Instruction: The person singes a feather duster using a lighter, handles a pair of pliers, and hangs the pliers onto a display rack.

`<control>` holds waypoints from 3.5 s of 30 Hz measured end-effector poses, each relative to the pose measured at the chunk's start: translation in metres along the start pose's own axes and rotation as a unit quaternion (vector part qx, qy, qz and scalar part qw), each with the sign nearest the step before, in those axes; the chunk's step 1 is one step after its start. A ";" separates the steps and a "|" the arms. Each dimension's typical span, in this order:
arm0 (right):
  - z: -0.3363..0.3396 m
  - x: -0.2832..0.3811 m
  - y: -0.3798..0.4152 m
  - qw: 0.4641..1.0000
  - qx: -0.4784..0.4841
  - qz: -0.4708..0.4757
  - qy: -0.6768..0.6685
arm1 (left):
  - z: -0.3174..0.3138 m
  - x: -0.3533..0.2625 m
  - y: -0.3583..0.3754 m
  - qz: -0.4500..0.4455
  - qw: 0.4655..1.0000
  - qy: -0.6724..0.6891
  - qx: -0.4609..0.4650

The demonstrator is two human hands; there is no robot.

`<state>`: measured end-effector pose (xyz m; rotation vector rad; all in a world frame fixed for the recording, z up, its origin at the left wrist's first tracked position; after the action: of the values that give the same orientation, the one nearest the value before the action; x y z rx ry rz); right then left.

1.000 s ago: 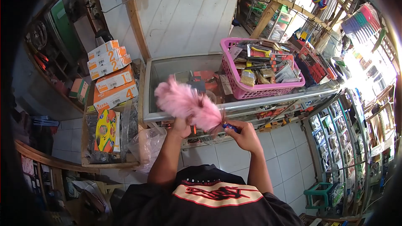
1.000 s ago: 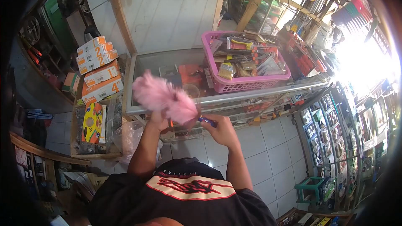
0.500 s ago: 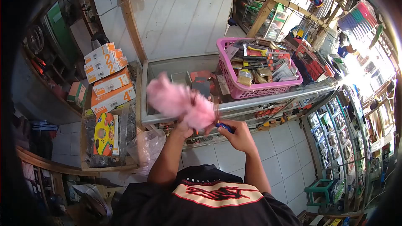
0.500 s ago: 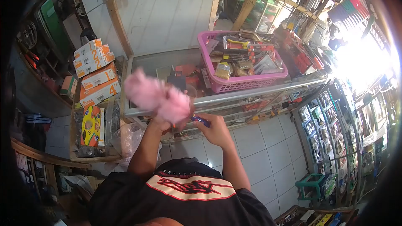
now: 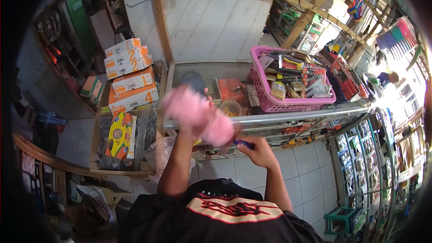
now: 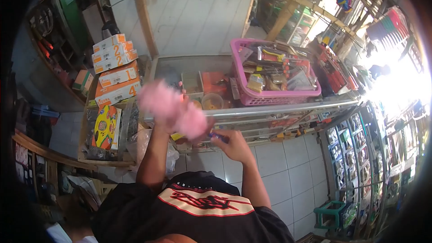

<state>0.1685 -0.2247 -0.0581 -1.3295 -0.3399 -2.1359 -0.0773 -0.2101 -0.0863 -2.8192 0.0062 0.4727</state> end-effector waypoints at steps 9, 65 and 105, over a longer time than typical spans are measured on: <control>-0.064 0.029 -0.048 0.989 0.101 0.107 -0.032 | -0.012 -0.101 0.028 -0.112 0.993 -0.015 0.025; -0.024 -0.013 -0.166 0.982 0.145 0.118 -0.036 | 0.005 -0.089 0.002 -0.259 0.938 -0.154 -0.169; -0.069 0.034 -0.176 0.961 0.169 0.217 -0.032 | 0.020 -0.093 0.029 -0.196 0.935 -0.237 -0.177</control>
<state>0.0011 -0.1320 -0.0439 -1.1513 -0.3792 -1.5926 -0.1728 -0.2361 -0.0827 -2.8400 -0.7956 1.1266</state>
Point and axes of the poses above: each hand's wrist, its own y-axis away from the middle knuckle, its own z-axis out of the back of the hand, x = y × z, the point moved 8 cm from there along -y, towards the middle knuckle, and after that the axes turned 3 degrees about z, right-handed, at the moved point
